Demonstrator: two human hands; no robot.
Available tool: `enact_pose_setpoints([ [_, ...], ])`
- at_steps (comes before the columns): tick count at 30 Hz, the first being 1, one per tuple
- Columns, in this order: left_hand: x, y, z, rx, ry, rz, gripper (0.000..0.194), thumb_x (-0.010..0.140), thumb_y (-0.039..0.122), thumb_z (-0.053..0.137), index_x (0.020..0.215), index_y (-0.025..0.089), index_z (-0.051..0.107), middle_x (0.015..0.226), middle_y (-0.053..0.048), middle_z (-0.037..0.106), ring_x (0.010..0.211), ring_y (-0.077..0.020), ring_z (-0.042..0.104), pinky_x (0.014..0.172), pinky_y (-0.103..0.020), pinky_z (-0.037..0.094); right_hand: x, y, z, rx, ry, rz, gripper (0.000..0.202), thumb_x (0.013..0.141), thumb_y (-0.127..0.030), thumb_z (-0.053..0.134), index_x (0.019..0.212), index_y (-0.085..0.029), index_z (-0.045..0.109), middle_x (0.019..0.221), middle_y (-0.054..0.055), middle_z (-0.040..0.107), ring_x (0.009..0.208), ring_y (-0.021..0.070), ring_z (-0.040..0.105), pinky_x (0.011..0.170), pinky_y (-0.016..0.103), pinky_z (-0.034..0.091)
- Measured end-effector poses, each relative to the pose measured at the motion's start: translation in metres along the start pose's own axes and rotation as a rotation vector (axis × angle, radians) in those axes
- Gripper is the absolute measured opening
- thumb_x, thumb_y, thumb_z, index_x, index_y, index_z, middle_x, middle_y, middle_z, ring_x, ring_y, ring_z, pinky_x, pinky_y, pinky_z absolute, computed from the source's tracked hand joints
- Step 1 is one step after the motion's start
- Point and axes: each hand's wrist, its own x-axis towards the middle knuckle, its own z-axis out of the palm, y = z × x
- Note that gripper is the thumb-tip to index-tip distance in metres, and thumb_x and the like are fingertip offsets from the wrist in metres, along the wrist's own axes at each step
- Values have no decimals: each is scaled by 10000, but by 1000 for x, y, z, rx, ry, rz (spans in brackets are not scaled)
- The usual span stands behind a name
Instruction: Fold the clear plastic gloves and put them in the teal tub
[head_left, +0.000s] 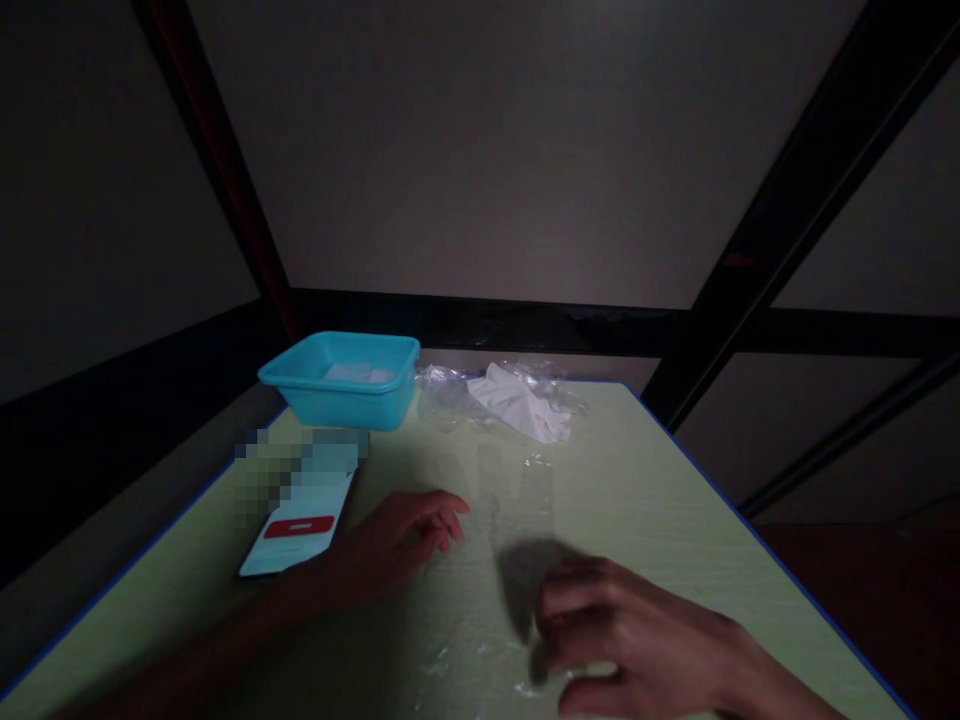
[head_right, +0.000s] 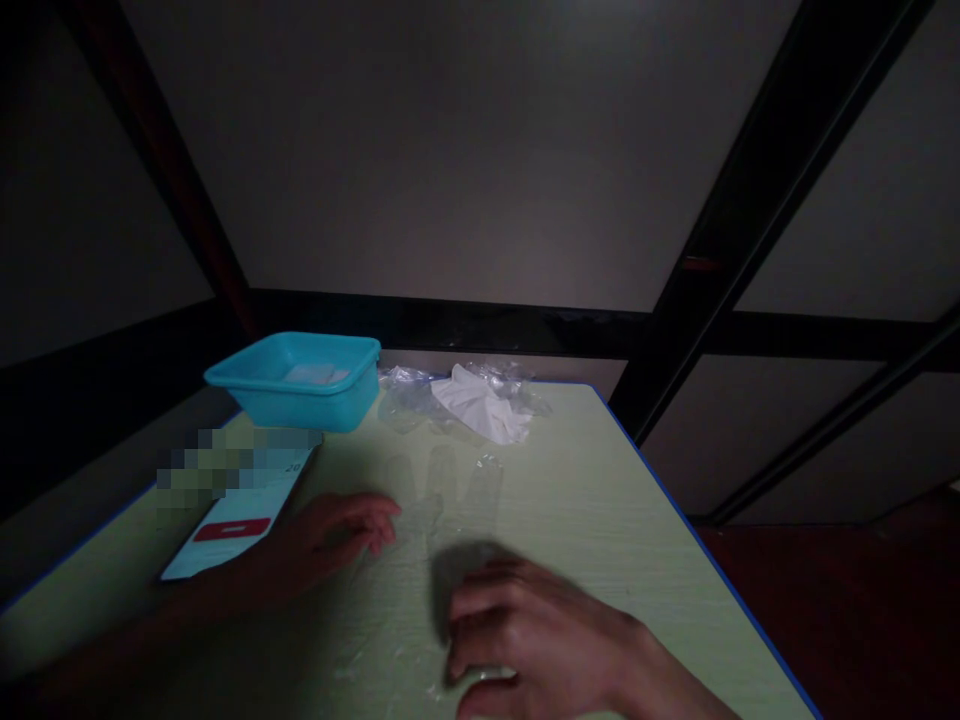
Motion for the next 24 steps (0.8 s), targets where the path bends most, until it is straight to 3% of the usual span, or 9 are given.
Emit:
enact_pose_setpoints([
  [4, -5, -10, 11, -209, 5, -26, 221, 795, 155, 417, 951, 142, 574, 760, -34, 675, 697, -141, 637, 672, -264, 514, -5, -3, -7, 101, -91, 50, 79, 718, -230, 672, 783, -204, 637, 763, -5, 610, 705, 125, 579, 613, 218, 469],
  [9, -8, -15, 17, -233, 71, 0, 205, 798, 197, 403, 900, 158, 577, 749, -38, 665, 697, -151, 634, 654, -268, 516, -6, -1, -8, 172, -233, 16, 178, 612, -88, 664, 730, -202, 596, 747, -19, 599, 711, 132, 562, 622, 215, 472],
  [14, -10, -11, 15, -133, 113, -40, 185, 792, 218, 409, 806, 170, 586, 760, -42, 676, 751, -168, 638, 704, -278, 500, -3, 4, -2, 220, -326, 10, 117, 584, -154, 654, 640, -179, 555, 719, -10, 573, 693, 141, 544, 574, 222, 445],
  [24, -9, -13, 16, -150, 41, -86, 192, 793, 246, 420, 801, 160, 592, 777, -43, 668, 750, -169, 626, 675, -265, 477, -4, 3, -2, 223, -350, 48, 131, 552, -105, 585, 657, -179, 559, 747, 0, 574, 691, 131, 525, 617, 222, 448],
])
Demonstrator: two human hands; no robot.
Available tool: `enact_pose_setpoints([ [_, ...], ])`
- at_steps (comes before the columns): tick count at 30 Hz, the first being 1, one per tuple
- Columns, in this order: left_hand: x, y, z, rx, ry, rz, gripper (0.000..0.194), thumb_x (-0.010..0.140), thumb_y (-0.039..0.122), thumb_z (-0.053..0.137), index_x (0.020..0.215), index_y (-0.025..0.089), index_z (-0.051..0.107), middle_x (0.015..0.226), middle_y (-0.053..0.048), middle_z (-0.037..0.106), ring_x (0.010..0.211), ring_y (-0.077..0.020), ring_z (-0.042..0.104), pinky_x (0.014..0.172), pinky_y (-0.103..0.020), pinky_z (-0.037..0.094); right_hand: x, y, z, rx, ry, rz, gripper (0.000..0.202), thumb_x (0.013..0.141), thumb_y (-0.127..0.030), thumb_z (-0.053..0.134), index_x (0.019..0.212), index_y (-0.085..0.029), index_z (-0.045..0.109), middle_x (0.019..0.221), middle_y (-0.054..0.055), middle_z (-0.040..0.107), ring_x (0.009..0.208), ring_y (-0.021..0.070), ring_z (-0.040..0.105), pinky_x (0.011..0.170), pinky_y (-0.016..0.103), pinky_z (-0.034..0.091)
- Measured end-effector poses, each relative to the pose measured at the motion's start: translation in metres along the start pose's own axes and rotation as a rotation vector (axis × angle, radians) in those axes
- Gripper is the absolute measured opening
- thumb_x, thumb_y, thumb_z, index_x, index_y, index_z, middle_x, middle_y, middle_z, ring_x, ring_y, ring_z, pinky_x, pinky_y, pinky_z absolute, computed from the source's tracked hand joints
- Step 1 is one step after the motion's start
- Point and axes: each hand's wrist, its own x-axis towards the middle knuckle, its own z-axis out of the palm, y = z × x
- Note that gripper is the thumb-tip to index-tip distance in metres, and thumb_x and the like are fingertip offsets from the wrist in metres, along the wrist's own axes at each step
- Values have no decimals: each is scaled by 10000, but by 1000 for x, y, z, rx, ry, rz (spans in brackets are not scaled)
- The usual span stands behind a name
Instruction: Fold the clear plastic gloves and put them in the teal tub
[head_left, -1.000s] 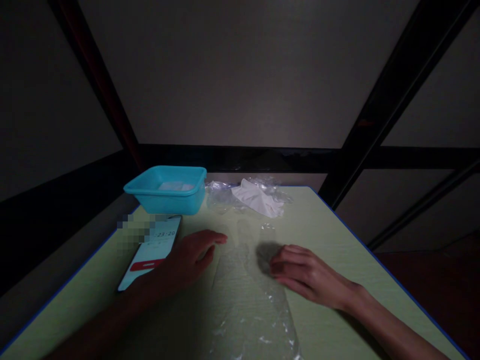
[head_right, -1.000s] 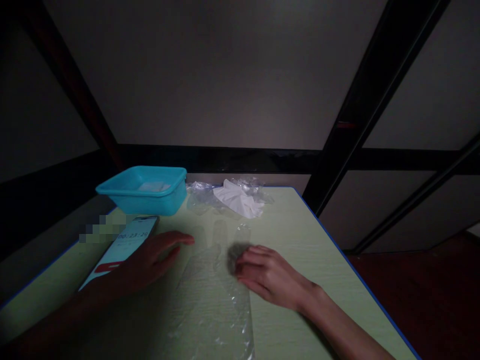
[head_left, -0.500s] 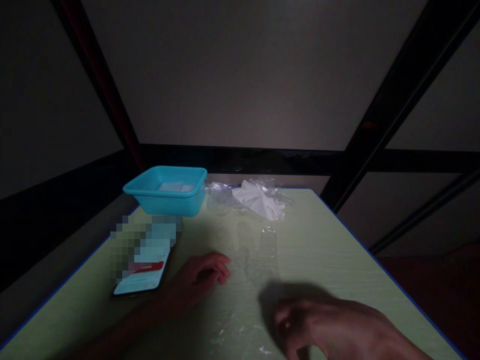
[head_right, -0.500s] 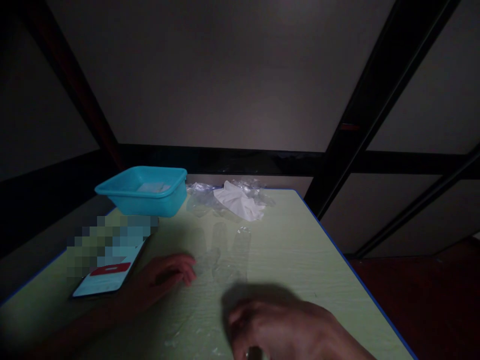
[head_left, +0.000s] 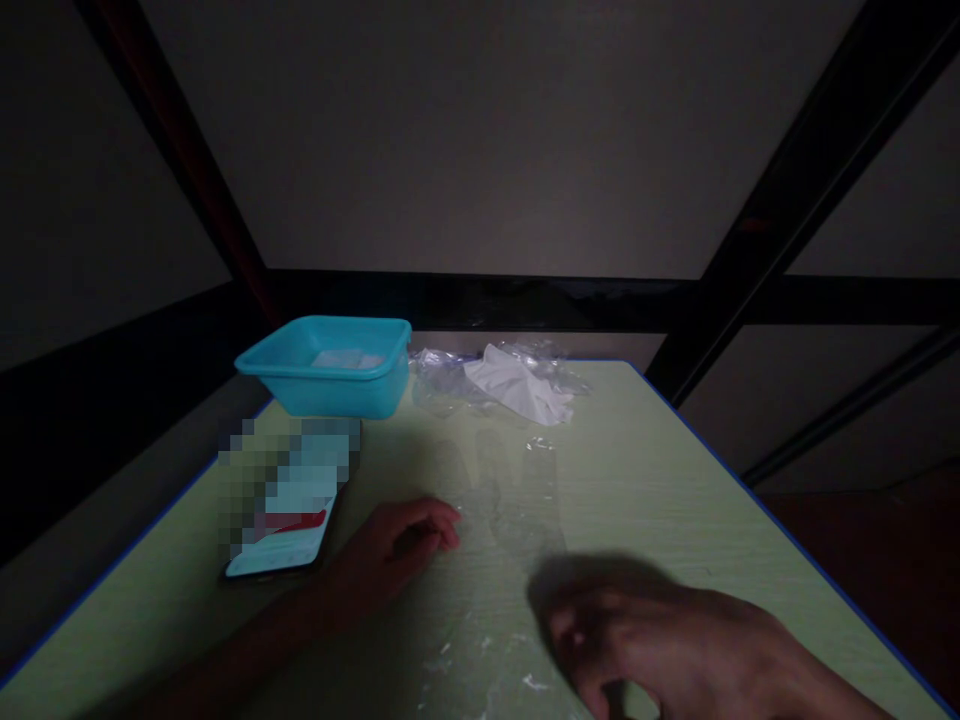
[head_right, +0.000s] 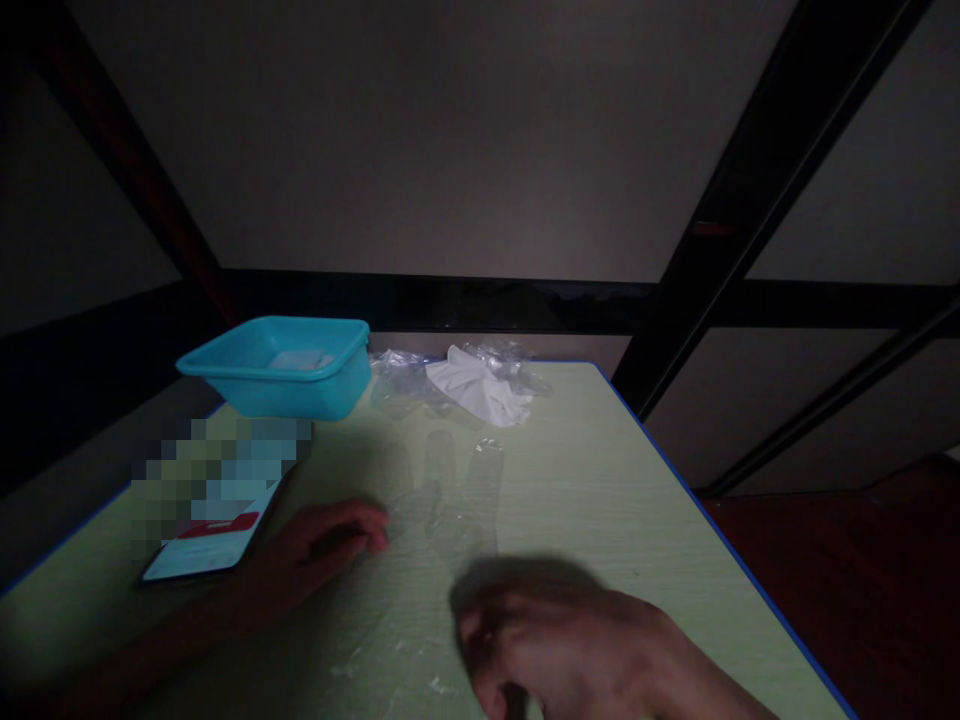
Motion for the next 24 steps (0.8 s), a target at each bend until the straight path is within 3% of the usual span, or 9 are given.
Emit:
enact_pose_setpoints([
  [4, -1, -1, -1, -20, -12, -5, 199, 788, 244, 425, 860, 156, 588, 771, -40, 661, 734, -167, 621, 670, -267, 478, 0, 2, 1, 68, 46, -24, 147, 548, -83, 552, 663, -173, 545, 737, 2, 556, 687, 127, 513, 618, 222, 445],
  [7, -5, -4, -5, 16, -43, 30, 219, 737, 178, 432, 885, 156, 592, 839, -52, 658, 813, -189, 614, 753, -309, 468, 0, 2, -1, 233, 136, -39, 126, 554, -72, 513, 633, -169, 519, 693, -3, 531, 678, 122, 508, 609, 223, 435],
  [10, -9, -9, -11, 31, -118, 164, 346, 670, 111, 441, 978, 170, 586, 994, -64, 628, 965, -221, 571, 874, -361, 417, -2, -1, -7, 413, 291, -46, 94, 574, -77, 489, 604, -165, 508, 677, 6, 526, 679, 127, 512, 611, 244, 436],
  [13, -12, -14, -17, -10, -207, 341, 461, 703, 122, 466, 1156, 198, 506, 1165, -82, 553, 1095, -251, 502, 931, -395, 382, -4, -1, -12, 530, 403, -68, 56, 608, -97, 524, 607, -153, 533, 719, 25, 553, 695, 130, 528, 623, 261, 436],
  [16, -14, -14, -22, 20, -264, 406, 463, 801, 221, 500, 1258, 236, 423, 1296, -90, 461, 1204, -271, 412, 982, -420, 342, -7, 3, -16, 593, 486, -83, 42, 647, -131, 570, 614, -147, 550, 753, 32, 568, 674, 118, 515, 611, 260, 422],
  [19, -17, -12, -26, 69, -305, 405, 515, 844, 438, 511, 1310, 268, 375, 1373, -86, 392, 1266, -288, 344, 1011, -435, 317, -9, 9, -18, 641, 547, -92, 62, 669, -153, 592, 619, -148, 555, 774, 31, 573, 665, 106, 494, 603, 252, 404],
  [24, -20, -8, -19, 267, -327, 362, 840, 717, 614, 600, 1403, 309, 223, 1440, -82, 327, 1296, -314, 310, 1046, -470, 271, -9, 16, -16, 700, 586, -88, 59, 683, -150, 607, 639, -146, 568, 804, 35, 569, 711, 114, 510, 630, 262, 404],
])
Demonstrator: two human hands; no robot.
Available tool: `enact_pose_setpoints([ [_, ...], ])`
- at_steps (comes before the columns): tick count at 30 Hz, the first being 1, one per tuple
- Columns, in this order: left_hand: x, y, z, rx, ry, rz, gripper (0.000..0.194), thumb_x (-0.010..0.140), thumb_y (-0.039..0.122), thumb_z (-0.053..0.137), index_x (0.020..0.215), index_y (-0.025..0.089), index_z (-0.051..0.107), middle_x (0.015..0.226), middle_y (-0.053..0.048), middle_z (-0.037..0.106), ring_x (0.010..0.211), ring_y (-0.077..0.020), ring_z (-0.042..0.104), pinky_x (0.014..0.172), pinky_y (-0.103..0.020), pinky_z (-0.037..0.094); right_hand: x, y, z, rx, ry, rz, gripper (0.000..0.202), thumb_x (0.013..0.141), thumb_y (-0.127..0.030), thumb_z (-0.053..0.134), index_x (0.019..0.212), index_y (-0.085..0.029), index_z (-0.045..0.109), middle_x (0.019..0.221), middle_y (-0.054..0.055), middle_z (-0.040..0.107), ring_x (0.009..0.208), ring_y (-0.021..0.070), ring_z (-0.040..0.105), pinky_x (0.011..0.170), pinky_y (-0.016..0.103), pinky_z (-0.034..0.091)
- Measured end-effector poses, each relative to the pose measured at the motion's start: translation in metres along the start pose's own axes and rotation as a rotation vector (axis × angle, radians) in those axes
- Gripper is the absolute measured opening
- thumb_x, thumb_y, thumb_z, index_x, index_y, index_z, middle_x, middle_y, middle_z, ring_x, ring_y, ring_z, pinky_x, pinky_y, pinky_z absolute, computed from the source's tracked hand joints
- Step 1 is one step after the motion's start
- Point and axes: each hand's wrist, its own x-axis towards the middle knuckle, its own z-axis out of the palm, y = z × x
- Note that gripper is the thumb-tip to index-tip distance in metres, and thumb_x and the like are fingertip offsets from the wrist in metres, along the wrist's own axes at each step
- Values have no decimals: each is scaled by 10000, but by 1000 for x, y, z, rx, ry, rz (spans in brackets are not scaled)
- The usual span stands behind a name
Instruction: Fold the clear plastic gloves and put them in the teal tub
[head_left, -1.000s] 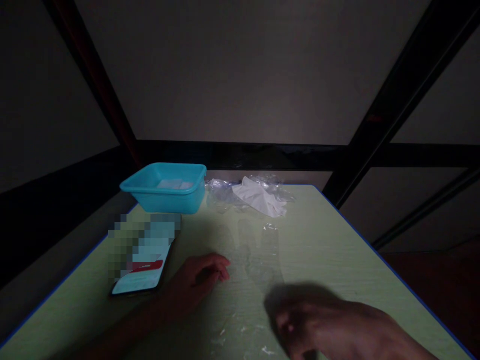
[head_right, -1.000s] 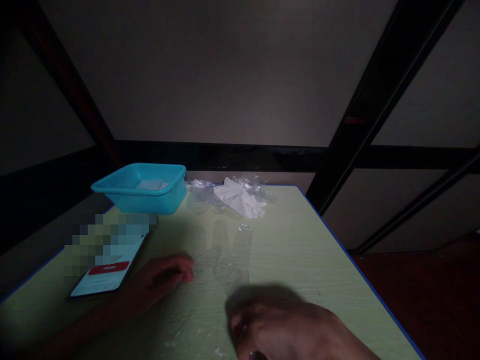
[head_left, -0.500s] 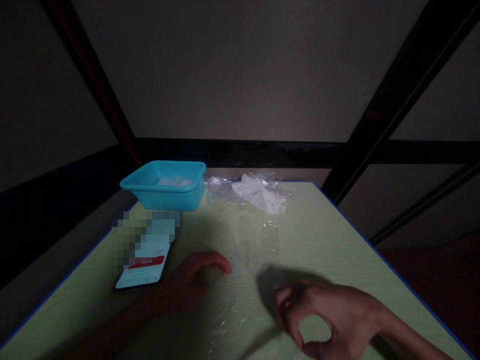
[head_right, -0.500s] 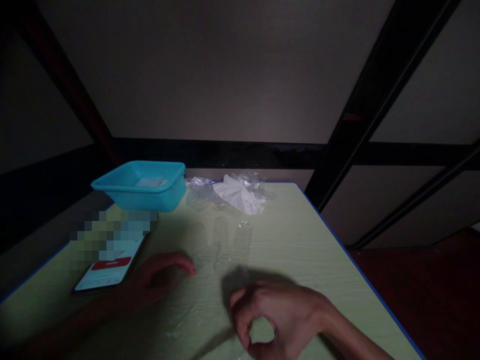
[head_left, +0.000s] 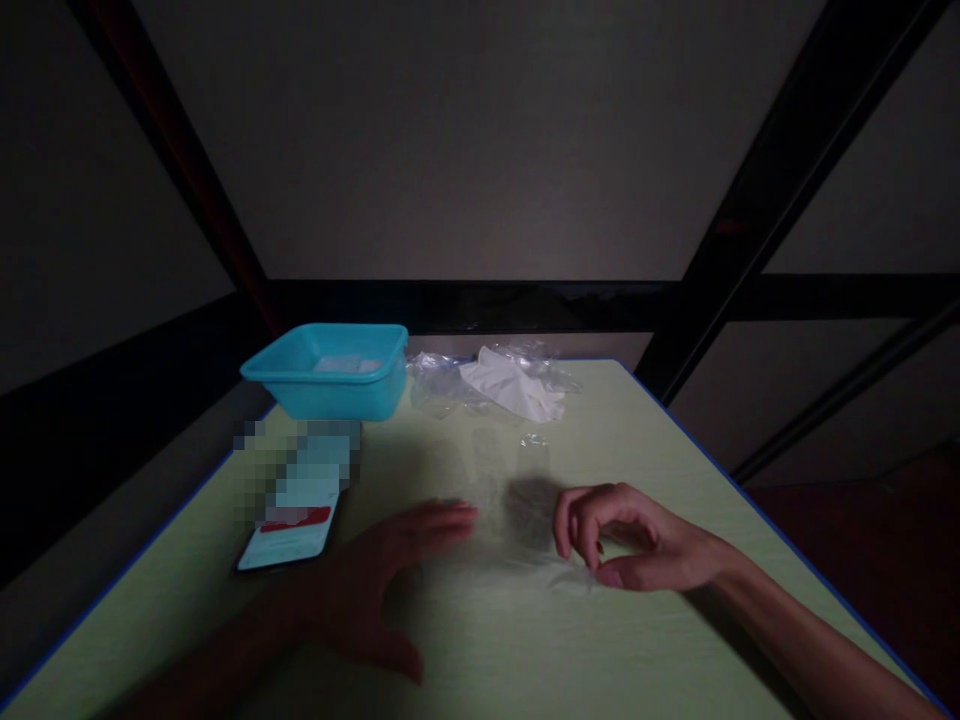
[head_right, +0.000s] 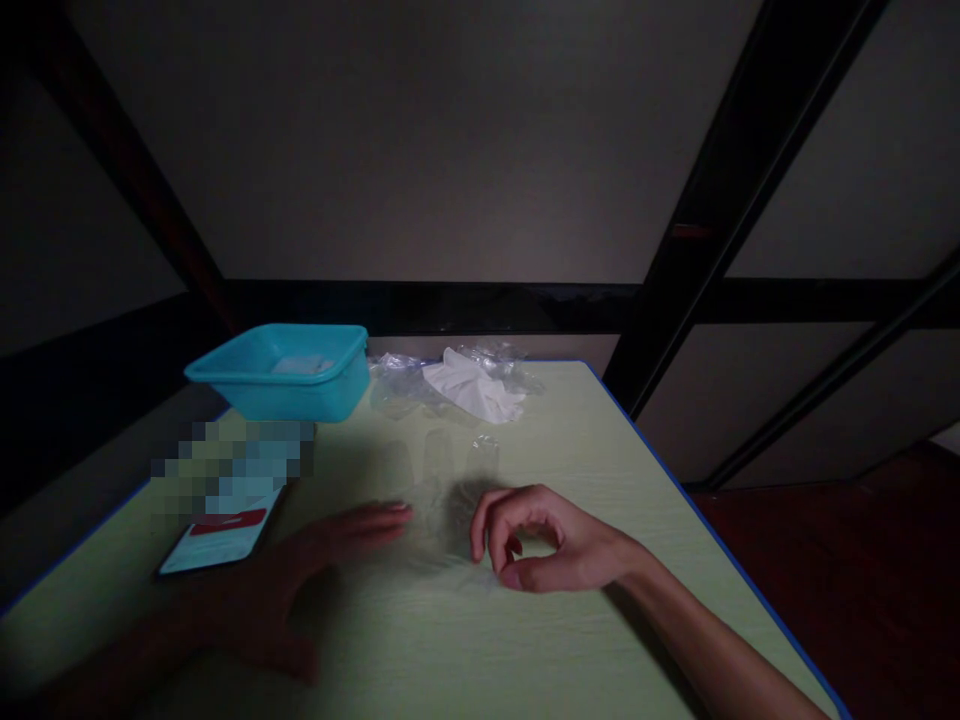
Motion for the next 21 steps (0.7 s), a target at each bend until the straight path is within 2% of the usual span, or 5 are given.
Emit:
enact_pose_setpoints([
  [2, 4, 2, 7, 67, -4, -43, 811, 740, 573, 606, 1406, 305, 229, 1427, -77, 357, 1278, -293, 354, 1041, -440, 299, 1, 0, 0, -20, -5, -2, 56, 685, -150, 607, 642, -144, 571, 810, 37, 573, 715, 117, 517, 636, 266, 408],
  [6, 11, 1, 21, 147, 57, 2, 452, 919, 334, 419, 1363, 265, 362, 1365, -59, 454, 1231, -210, 438, 1018, -354, 357, 0, -6, -1, -107, -59, -32, 99, 688, -225, 655, 677, -147, 595, 858, 50, 600, 754, 137, 549, 679, 291, 427],
  [12, 11, -4, 25, 148, 110, 58, 436, 902, 212, 361, 1333, 217, 423, 1345, -60, 476, 1209, -201, 465, 1015, -346, 366, -20, -12, -6, -477, -80, 105, 512, 596, -377, 773, 1034, -193, 582, 1150, 90, 568, 1064, 221, 525, 877, 394, 426],
  [16, 9, -7, 28, 152, 107, 29, 518, 849, 129, 407, 1349, 262, 389, 1346, -35, 478, 1212, -196, 461, 1015, -351, 367, -34, 0, 4, -922, -39, 122, 503, 734, -337, 672, 1183, -165, 526, 1197, 124, 572, 1128, 240, 504, 965, 435, 395],
  [21, 9, -5, 27, 148, 92, 21, 482, 857, 143, 415, 1327, 250, 428, 1338, -52, 486, 1207, -209, 467, 1016, -349, 367, -28, 14, 15, -1172, -30, -65, 365, 902, -287, 455, 1187, -73, 532, 1173, 162, 599, 1091, 243, 542, 934, 425, 452],
])
